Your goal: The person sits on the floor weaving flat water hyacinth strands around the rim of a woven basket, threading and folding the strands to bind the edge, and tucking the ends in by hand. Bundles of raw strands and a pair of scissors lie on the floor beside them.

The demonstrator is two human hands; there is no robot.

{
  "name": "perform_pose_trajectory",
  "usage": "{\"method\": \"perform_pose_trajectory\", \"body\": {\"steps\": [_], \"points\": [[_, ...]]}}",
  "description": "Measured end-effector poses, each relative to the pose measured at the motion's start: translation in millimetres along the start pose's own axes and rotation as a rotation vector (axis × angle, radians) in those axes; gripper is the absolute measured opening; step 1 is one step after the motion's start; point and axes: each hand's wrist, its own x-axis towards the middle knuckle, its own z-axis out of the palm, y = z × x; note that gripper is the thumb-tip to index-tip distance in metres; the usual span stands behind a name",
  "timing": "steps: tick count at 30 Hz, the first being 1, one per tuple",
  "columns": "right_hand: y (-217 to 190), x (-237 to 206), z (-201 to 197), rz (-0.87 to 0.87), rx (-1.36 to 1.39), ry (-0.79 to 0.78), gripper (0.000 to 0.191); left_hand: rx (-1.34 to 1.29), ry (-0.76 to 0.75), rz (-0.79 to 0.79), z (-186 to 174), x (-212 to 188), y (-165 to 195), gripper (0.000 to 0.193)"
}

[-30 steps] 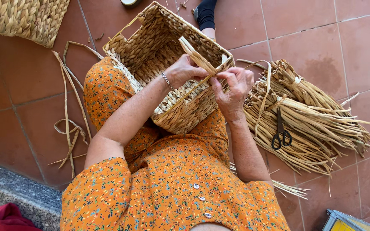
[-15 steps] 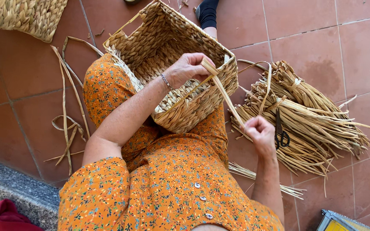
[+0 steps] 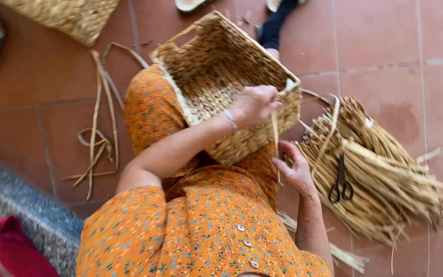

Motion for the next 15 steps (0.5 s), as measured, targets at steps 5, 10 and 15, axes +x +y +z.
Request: {"method": "perform_pose_trajectory", "body": {"steps": [5, 10, 15], "points": [[-10.2, 69.0, 4.9, -0.023, 0.294, 0.193, 0.036, 0.382, -0.274, -0.013, 20.9, 22.9, 17.7, 0.056], [-0.7, 102.6, 0.8, 0.161, 0.529, 0.078, 0.03, 0.246, 0.151, 0.019, 42.8, 25.3, 12.4, 0.038], [-6.6, 89.2, 8.6, 0.029, 0.313, 0.129, 0.036, 0.561, 0.012, 0.06, 73.5, 41.3, -0.4, 0.022]]}}
